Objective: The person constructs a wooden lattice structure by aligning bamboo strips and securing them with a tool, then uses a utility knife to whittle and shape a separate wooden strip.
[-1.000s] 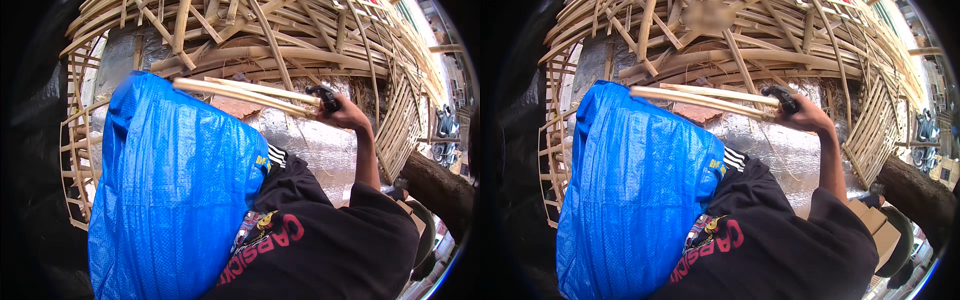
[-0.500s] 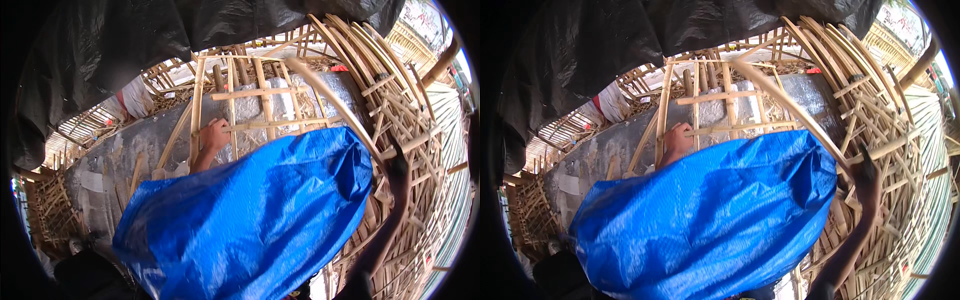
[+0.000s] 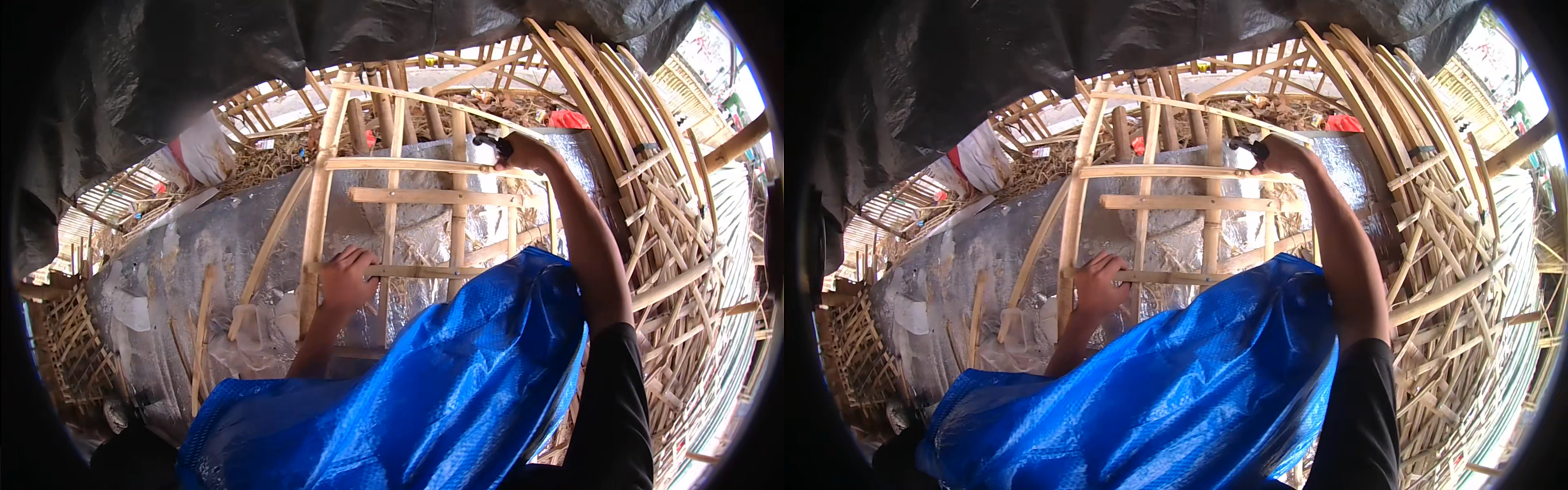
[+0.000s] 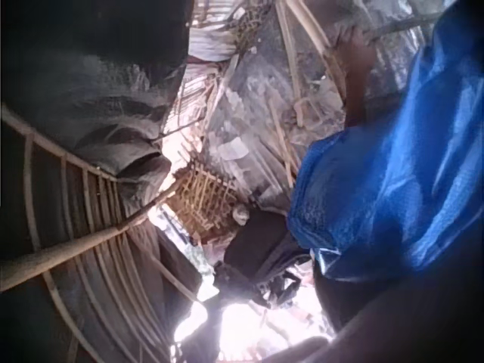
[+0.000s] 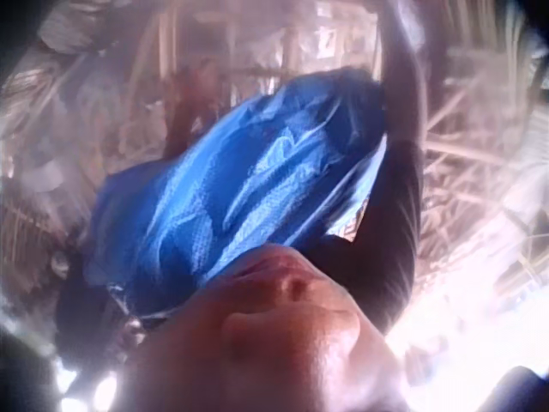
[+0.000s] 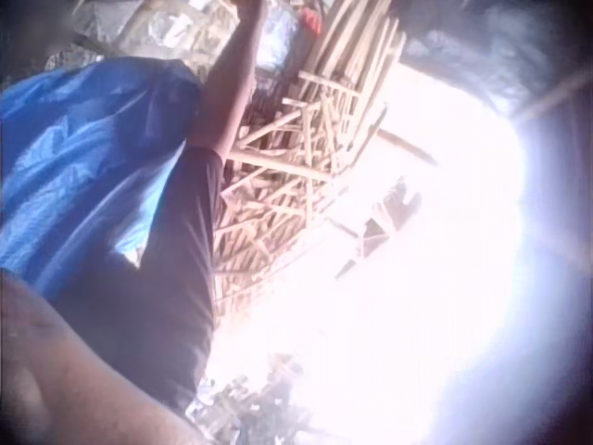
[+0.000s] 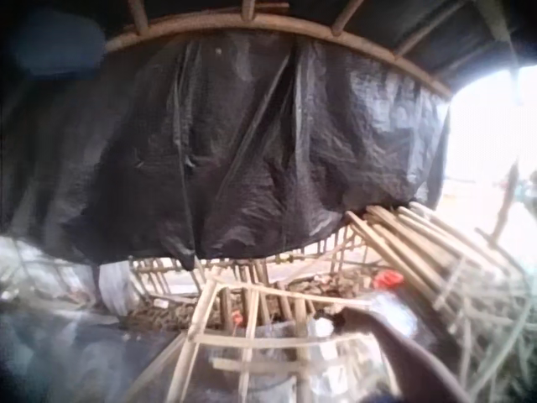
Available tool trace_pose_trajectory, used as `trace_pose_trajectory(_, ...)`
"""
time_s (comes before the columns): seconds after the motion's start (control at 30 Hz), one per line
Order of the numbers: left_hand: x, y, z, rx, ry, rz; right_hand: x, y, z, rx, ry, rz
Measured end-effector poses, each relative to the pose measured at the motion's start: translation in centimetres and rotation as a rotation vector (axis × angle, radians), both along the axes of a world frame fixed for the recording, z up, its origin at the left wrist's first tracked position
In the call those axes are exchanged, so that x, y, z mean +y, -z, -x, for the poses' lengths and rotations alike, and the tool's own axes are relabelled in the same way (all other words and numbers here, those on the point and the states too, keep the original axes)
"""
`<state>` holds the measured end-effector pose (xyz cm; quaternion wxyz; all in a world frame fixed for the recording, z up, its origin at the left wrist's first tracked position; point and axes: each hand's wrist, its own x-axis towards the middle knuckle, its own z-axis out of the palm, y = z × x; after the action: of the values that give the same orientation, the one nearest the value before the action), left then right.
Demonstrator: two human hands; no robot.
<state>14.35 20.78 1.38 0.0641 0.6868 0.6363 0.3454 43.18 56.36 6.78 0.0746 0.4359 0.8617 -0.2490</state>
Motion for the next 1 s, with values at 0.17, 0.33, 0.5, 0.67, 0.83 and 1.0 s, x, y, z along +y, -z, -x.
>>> trace_pose_trajectory(0.17,0.1,-5.2,0.4,-0.104,0.1,0.299,1.7,2.2,-1.7,0.348,0.187,-0.046)
trace_pose_trajectory(0.33,4.9,-8.9,4.9,-0.084,0.055,0.076,0.2,2.4,-0.3,0.391,0.368,-0.048)
trace_pose_trajectory(0.5,17.1,-7.7,7.2,0.163,-0.554,0.2,1.7,3.9,-5.1,0.567,0.472,-0.288)
trace_pose_trajectory(0.67,21.2,-6.6,10.4,-0.108,-0.529,0.179,-1.3,2.9,-10.5,0.652,0.858,-0.25)
trace_pose_trajectory(0.83,22.3,-5.2,7.7,0.003,-0.432,-0.05,-4.8,6.4,-16.9,0.582,1.038,-0.084)
trace_pose_trajectory(1.0,23.0,-3.3,9.7,0.219,-0.343,-0.018,-6.3,8.3,-16.5,0.72,1.017,0.127)
